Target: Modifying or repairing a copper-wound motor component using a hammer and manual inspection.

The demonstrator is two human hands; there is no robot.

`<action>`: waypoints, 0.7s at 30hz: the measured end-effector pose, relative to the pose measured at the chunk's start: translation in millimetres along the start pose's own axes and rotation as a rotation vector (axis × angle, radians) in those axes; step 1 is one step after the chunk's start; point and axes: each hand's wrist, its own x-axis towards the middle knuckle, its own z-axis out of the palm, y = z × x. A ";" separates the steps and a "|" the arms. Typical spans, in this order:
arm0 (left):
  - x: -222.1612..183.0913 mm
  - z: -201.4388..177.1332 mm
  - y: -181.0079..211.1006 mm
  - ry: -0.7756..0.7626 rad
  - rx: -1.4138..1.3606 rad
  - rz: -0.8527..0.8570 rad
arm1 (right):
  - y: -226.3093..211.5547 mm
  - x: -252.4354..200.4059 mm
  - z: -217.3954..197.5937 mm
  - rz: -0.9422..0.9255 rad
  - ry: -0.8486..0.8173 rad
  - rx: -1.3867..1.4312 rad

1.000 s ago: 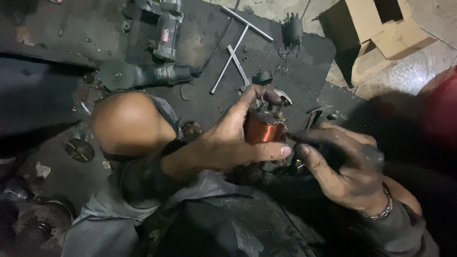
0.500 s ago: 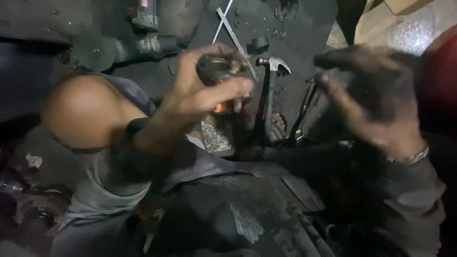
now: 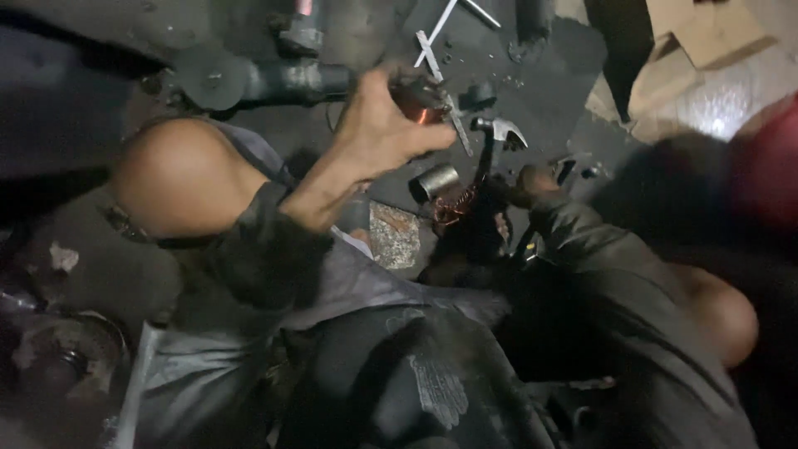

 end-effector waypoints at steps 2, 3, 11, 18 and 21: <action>3.1 -4.6 -12.2 0.114 -0.051 0.123 | -137.8 -12.9 -70.1 0.013 0.018 0.000; -0.1 -6.2 -10.0 0.137 -0.060 0.131 | -143.9 -21.8 -88.0 0.009 0.029 -0.001; 16.0 -3.5 -51.2 -0.035 -0.059 -0.005 | -214.9 -133.6 -185.0 0.066 0.034 0.041; 26.9 4.2 -53.7 0.035 0.098 -0.163 | -293.4 -291.6 -300.9 0.179 0.069 0.139; 38.9 8.2 -58.9 0.040 0.095 -0.155 | -289.5 -310.9 -323.7 0.234 0.084 0.181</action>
